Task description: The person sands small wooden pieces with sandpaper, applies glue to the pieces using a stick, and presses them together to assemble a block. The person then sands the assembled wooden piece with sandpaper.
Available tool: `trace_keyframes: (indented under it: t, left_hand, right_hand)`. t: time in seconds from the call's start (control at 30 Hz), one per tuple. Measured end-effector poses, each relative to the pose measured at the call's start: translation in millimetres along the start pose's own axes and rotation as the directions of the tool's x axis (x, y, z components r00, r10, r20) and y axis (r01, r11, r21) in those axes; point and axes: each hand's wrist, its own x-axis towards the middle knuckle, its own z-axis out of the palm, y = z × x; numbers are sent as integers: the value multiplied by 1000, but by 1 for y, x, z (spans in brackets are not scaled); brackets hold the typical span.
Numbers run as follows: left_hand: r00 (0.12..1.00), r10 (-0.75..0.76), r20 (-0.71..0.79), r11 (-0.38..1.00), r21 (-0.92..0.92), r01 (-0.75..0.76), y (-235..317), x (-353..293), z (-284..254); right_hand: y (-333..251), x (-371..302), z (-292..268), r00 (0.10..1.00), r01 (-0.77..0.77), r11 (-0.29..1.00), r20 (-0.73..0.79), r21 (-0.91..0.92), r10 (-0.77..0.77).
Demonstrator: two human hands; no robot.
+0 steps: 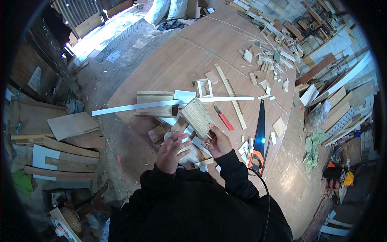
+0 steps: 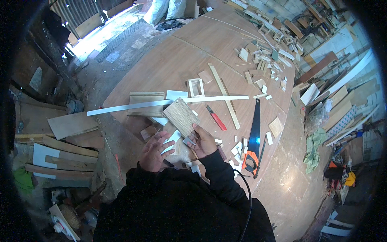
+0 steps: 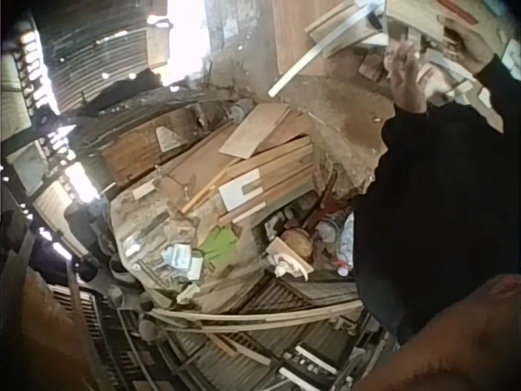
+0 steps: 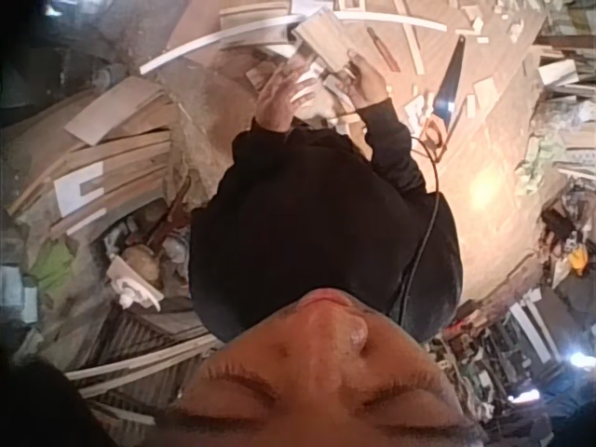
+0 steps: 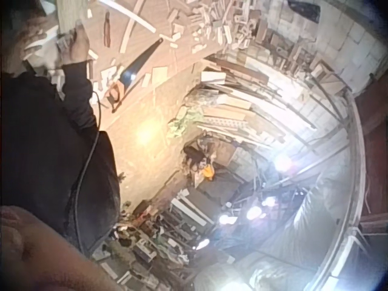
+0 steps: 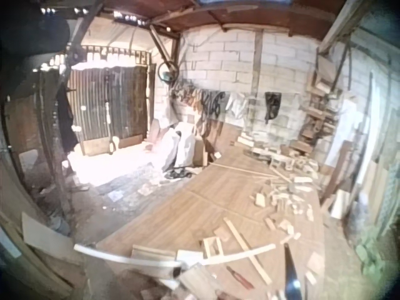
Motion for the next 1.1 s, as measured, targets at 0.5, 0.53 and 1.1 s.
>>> trace_keyframes:
  t: [0.5, 0.53, 1.1]
  left_hand:
    - [995, -60, -76, 995, -89, 53, 6, 40, -22]
    - [995, -66, -77, 993, -101, 58, 6, 45, -24]
    - [935, -77, -346, 990, -136, 31, 23, 80, -73]
  right_hand:
    - [-10, 117, -7, 995, -72, 992, -64, 108, 79]
    - [-13, 130, -1, 995, -76, 991, -62, 107, 83]
    - [10, 407, 76, 948, -182, 982, -256, 45, 187]
